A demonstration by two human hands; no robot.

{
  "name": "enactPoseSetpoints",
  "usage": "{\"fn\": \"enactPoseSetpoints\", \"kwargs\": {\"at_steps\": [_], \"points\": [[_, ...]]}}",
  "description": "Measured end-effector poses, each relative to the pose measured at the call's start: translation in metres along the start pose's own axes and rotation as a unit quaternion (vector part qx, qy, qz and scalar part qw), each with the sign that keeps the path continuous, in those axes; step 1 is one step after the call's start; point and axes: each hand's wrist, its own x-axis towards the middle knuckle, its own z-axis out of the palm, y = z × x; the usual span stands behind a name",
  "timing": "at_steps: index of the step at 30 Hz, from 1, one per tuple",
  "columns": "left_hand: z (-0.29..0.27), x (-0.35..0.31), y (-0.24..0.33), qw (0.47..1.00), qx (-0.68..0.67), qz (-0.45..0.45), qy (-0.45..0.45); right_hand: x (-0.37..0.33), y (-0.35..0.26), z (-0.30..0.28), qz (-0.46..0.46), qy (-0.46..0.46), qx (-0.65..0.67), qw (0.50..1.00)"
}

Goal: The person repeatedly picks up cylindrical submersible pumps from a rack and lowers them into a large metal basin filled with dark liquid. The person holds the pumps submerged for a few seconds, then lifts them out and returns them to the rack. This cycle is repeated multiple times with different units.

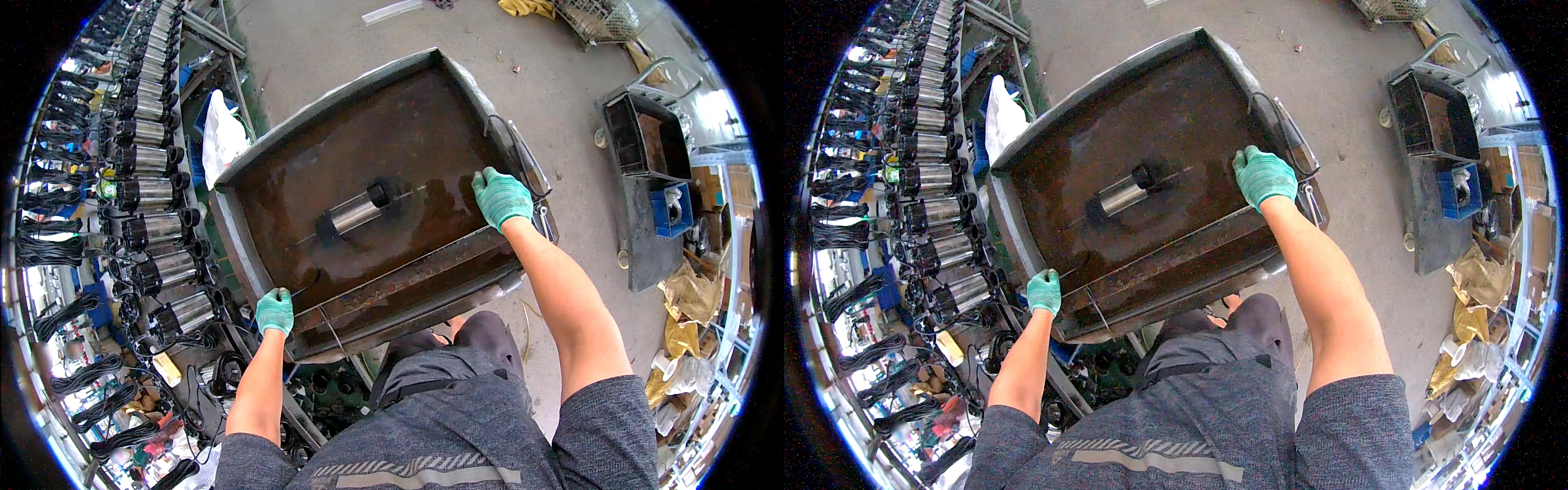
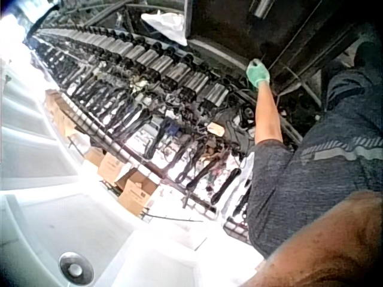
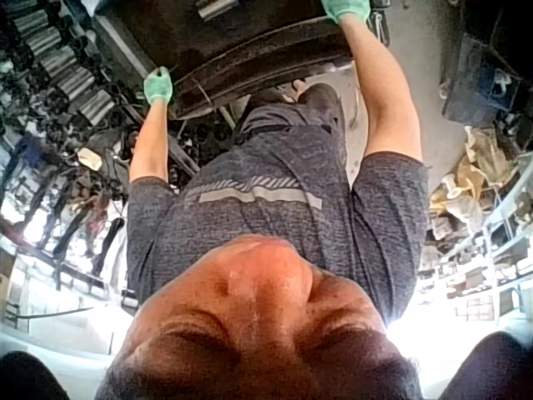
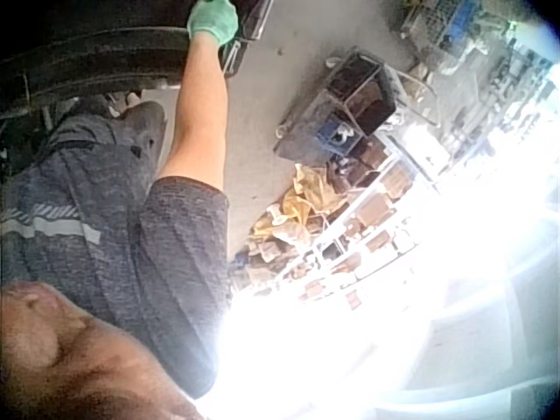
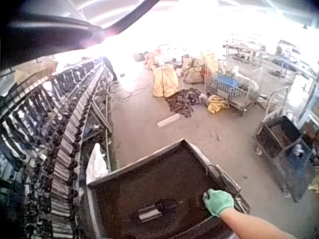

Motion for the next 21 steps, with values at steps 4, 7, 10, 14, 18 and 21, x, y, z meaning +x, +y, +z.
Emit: {"fn": "enactPoseSetpoints", "kwargs": {"at_steps": [4,7,10,14,18,21], "points": [[0.0017,0.0011,-0.0030,1.000,-0.007,0.005,0.001,0.0016,0.0016,0.0026,0.000,-0.001,0.001,1.000],[0.0025,0.0005,-0.0033,1.000,-0.008,0.000,0.001,0.0012,0.0004,0.0017,-0.002,-0.002,0.001,1.000],[-0.0025,-0.0011,0.0023,1.000,-0.005,-0.006,-0.007,0.0005,0.0006,0.0021,-0.002,0.002,0.001,1.000],[-0.0024,0.0002,0.0010,1.000,-0.004,-0.005,-0.014,0.0007,0.0005,0.0032,-0.001,0.009,0.000,1.000],[0.0006,0.0006,-0.0020,1.000,-0.003,-0.003,-0.010,-0.0014,-0.0019,-0.0023,-0.002,-0.003,0.001,1.000],[0.0000,0.0011,-0.0012,1.000,-0.008,-0.012,-0.014,-0.0016,-0.0020,-0.0025,0.000,-0.003,0.001,1.000]]}}
